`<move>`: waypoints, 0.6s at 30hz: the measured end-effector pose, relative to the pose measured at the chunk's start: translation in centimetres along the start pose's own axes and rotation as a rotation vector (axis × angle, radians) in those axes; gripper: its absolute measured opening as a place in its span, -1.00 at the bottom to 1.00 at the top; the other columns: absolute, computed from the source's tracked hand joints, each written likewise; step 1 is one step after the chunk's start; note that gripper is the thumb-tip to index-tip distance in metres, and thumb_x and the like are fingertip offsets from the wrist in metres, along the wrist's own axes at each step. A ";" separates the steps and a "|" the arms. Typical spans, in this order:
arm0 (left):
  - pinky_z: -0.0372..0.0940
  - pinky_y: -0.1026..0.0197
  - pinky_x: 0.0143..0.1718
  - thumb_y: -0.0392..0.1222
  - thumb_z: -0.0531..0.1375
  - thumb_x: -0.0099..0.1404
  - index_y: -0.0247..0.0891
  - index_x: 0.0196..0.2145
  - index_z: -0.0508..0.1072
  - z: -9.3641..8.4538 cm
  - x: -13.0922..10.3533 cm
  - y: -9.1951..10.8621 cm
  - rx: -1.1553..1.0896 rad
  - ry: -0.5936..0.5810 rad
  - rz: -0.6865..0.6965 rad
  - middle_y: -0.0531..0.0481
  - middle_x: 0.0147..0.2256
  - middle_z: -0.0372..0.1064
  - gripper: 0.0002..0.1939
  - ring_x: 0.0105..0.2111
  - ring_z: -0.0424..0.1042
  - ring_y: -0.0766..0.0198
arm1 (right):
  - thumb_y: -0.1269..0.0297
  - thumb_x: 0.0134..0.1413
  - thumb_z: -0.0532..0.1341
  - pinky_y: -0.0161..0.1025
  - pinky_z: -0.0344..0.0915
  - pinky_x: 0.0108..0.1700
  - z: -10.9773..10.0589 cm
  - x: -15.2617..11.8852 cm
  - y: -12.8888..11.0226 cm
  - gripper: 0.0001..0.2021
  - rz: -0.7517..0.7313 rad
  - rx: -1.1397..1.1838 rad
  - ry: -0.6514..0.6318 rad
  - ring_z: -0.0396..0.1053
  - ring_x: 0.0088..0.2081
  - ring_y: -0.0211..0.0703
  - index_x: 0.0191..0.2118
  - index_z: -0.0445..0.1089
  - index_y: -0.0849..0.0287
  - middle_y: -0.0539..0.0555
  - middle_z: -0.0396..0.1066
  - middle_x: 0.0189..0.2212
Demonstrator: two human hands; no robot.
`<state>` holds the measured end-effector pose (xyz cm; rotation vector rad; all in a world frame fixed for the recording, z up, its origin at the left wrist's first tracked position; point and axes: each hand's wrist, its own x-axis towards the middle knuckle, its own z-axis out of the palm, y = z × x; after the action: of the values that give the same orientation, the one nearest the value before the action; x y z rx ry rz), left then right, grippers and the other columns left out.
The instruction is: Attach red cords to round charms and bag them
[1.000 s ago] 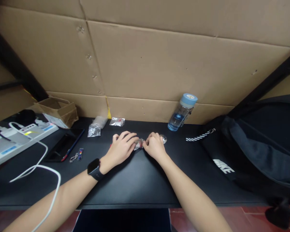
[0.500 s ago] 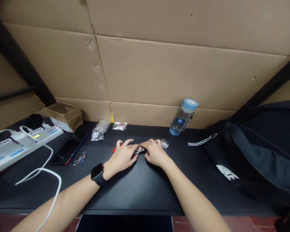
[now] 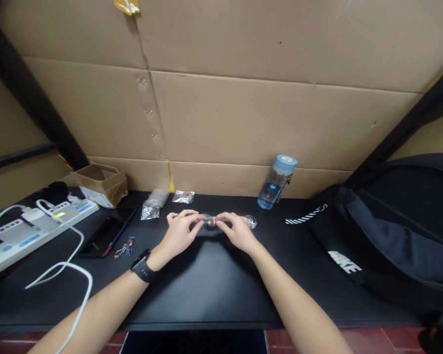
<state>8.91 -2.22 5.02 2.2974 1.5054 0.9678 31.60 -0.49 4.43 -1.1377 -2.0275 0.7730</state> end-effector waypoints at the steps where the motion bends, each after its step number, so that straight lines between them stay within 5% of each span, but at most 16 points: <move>1: -0.03 -0.13 0.09 -0.16 0.14 0.45 -0.02 -0.16 0.59 -0.2 0.1 0.0 -0.023 0.021 -0.025 0.01 -0.09 0.59 -0.80 0.06 0.41 0.09 | 0.09 0.31 0.19 -0.06 0.34 0.01 0.1 0.0 -0.1 -0.77 0.005 0.103 0.004 0.50 -0.10 -0.02 -0.06 0.46 0.07 0.10 0.58 -0.14; 6: 0.02 -0.04 0.06 -0.10 0.16 0.43 -0.04 -0.16 0.58 -0.9 0.7 -0.4 -0.096 0.073 -0.114 0.02 -0.08 0.59 -0.81 0.02 0.45 0.10 | 0.17 0.10 0.38 -0.08 0.36 0.06 1.4 0.4 -0.7 -0.61 0.015 0.270 0.050 0.53 -0.09 -0.03 0.03 0.39 0.11 0.07 0.56 -0.15; 11: 0.03 -0.03 0.06 -0.06 0.14 0.42 -0.05 0.06 0.45 -1.3 1.5 -2.1 -0.081 0.080 -0.183 0.02 -0.25 0.62 -0.71 0.03 0.46 0.06 | 0.18 0.05 0.39 -0.12 0.42 -0.07 2.1 2.9 0.1 -0.55 0.118 0.274 0.116 0.58 -0.24 -0.02 0.05 0.35 0.14 0.03 0.58 -0.35; 18: 0.07 -0.02 0.01 -0.20 0.10 0.39 -0.06 0.10 0.39 -2.3 2.0 -5.0 0.053 0.116 -0.159 0.01 -0.20 0.59 -0.66 0.02 0.45 0.06 | 0.30 0.07 0.35 -0.16 0.36 -0.10 1.9 9.2 1.7 -0.66 0.335 -0.227 0.080 0.56 -0.19 -0.04 0.00 0.46 0.10 0.03 0.62 -0.38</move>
<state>4.31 1.44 4.95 2.1496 1.7499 1.0449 27.31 8.07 4.49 -1.6413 -1.9178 0.6536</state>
